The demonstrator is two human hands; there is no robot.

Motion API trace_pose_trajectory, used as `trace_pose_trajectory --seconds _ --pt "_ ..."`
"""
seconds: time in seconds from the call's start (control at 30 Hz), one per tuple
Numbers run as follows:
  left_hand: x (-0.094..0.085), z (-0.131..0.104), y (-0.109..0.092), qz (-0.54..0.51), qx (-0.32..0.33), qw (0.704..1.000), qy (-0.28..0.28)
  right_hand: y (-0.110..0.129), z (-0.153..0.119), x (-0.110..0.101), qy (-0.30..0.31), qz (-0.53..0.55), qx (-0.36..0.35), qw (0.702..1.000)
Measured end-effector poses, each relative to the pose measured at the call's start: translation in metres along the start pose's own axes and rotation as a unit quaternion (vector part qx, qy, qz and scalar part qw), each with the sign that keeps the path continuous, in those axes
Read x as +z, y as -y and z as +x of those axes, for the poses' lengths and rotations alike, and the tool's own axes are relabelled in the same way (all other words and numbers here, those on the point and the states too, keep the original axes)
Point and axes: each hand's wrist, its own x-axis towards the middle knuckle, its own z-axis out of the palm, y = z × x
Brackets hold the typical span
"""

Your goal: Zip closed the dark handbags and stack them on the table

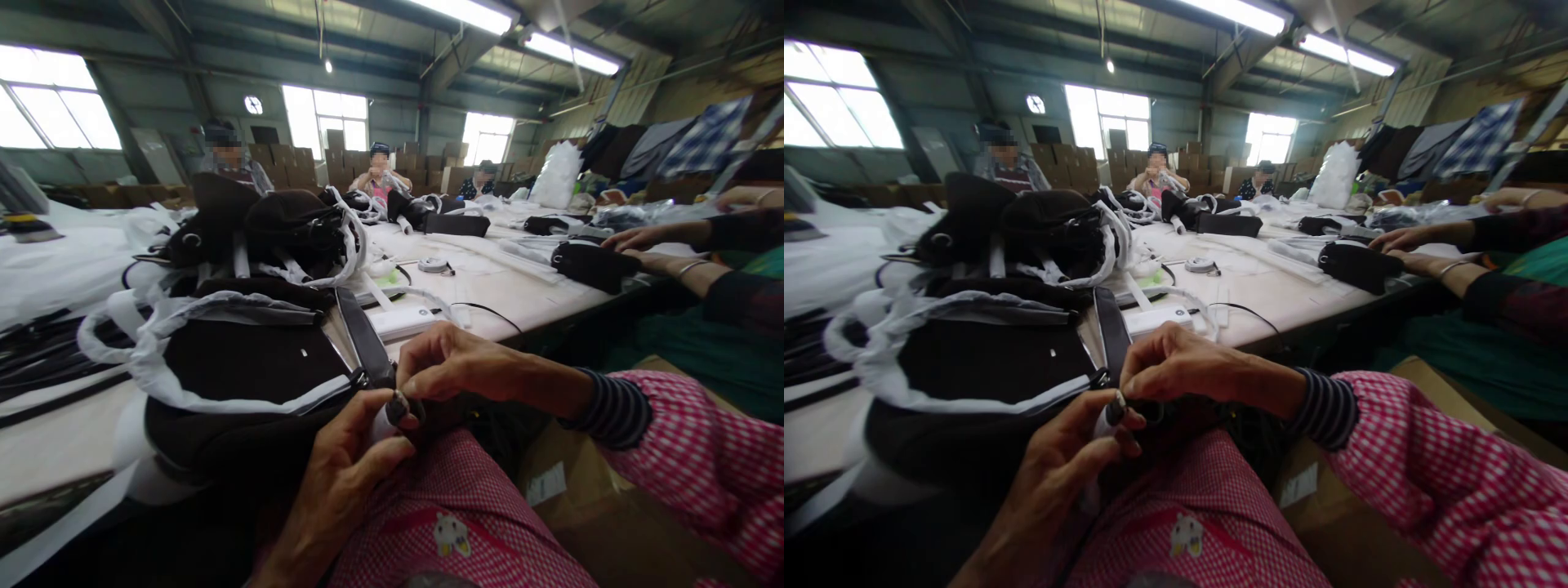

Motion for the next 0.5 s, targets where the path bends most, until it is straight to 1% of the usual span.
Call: trace_pose_trajectory --seconds 0.07,0.13,0.23,0.3,0.37,0.43,0.5 --pt "0.001 -0.002 0.001 0.072 0.017 0.996 -0.051 -0.003 0.001 0.000 -0.043 0.028 0.009 0.999" --pt "0.003 -0.004 0.003 0.116 0.024 0.989 -0.091 -0.007 0.001 0.000 -0.061 0.054 0.022 0.996" --pt "0.005 -0.005 0.001 0.137 0.025 0.985 -0.101 -0.009 0.000 0.002 -0.058 0.067 0.022 0.996" --pt "0.004 -0.005 -0.002 0.115 0.020 0.989 -0.091 -0.008 -0.002 0.003 -0.050 0.061 0.004 0.997" --pt "0.003 -0.004 -0.005 0.052 -0.005 0.997 -0.065 -0.006 -0.003 0.005 -0.044 0.053 -0.008 0.998" --pt "0.002 -0.002 -0.007 -0.028 -0.044 0.998 -0.028 -0.004 -0.004 0.007 -0.037 0.052 -0.012 0.998" --pt "-0.001 -0.001 -0.005 -0.092 -0.069 0.993 0.018 -0.003 -0.004 0.010 -0.031 0.057 -0.011 0.998"
